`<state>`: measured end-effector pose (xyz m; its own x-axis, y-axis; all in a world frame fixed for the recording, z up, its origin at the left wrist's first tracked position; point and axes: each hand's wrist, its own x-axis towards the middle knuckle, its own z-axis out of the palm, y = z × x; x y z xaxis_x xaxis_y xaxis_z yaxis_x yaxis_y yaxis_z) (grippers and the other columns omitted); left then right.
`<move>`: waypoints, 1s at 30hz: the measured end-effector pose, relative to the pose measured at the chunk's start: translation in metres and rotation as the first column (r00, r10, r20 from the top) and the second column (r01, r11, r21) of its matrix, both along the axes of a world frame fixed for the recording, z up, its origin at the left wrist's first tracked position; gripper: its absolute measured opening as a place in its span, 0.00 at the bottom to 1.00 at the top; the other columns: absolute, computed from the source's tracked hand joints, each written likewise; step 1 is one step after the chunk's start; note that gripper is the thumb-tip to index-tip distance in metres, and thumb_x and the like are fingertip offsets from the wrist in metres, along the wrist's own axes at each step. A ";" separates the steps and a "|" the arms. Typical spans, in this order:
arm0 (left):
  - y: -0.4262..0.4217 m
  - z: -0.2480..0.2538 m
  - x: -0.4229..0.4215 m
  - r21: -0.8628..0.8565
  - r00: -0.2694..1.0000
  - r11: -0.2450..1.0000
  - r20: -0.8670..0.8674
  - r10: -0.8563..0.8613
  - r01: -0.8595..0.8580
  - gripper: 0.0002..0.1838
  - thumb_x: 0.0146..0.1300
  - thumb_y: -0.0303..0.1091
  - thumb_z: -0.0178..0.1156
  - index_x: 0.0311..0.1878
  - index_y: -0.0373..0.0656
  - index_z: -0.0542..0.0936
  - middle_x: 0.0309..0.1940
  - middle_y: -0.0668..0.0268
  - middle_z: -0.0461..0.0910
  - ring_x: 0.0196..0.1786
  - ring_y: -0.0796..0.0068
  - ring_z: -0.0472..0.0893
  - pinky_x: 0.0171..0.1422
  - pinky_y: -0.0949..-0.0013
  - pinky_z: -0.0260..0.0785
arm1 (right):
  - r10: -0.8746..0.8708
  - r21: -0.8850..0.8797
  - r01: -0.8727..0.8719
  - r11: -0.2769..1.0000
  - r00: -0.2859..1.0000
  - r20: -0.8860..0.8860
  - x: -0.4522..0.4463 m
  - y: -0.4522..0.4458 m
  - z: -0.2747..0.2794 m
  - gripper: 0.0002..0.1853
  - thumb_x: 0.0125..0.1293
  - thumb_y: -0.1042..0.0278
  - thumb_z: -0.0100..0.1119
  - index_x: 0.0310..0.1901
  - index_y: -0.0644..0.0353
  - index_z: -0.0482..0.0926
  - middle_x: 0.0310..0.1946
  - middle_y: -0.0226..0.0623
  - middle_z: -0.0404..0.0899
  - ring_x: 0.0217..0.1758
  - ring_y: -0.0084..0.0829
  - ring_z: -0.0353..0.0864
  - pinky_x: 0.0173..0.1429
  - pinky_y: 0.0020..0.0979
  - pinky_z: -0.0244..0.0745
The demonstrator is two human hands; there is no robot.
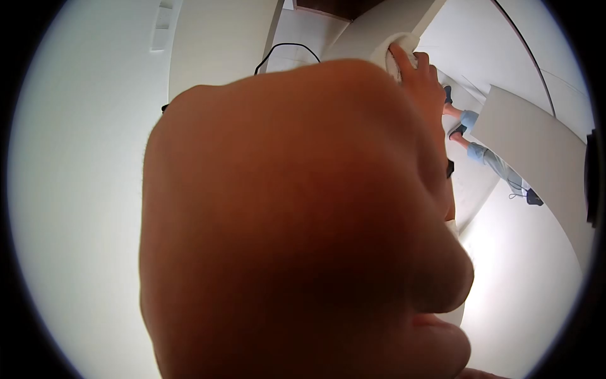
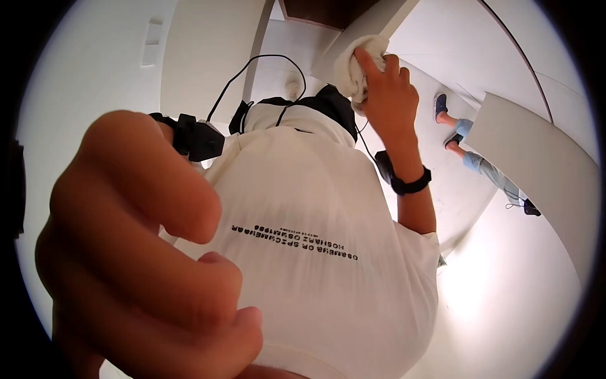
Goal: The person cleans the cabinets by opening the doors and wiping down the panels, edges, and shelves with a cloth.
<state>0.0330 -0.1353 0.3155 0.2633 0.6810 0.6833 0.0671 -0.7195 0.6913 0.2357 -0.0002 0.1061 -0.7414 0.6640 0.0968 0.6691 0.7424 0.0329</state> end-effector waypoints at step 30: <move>0.132 -0.302 0.005 -0.567 0.853 0.742 -0.522 0.012 -0.358 0.35 0.67 0.50 0.65 0.68 0.34 0.68 0.63 0.47 0.74 0.60 0.50 0.80 0.63 0.57 0.74 | -0.114 0.019 0.124 0.992 0.955 -0.275 -0.026 0.164 -0.089 0.41 0.46 0.76 0.74 0.63 0.34 0.70 0.51 0.39 0.74 0.50 0.49 0.80 0.49 0.48 0.80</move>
<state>0.0379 -0.0035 0.0134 0.2407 0.9666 -0.0882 0.5772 -0.0695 0.8136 0.2100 0.1639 0.0175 -0.5993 0.7382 0.3097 0.7399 0.6585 -0.1379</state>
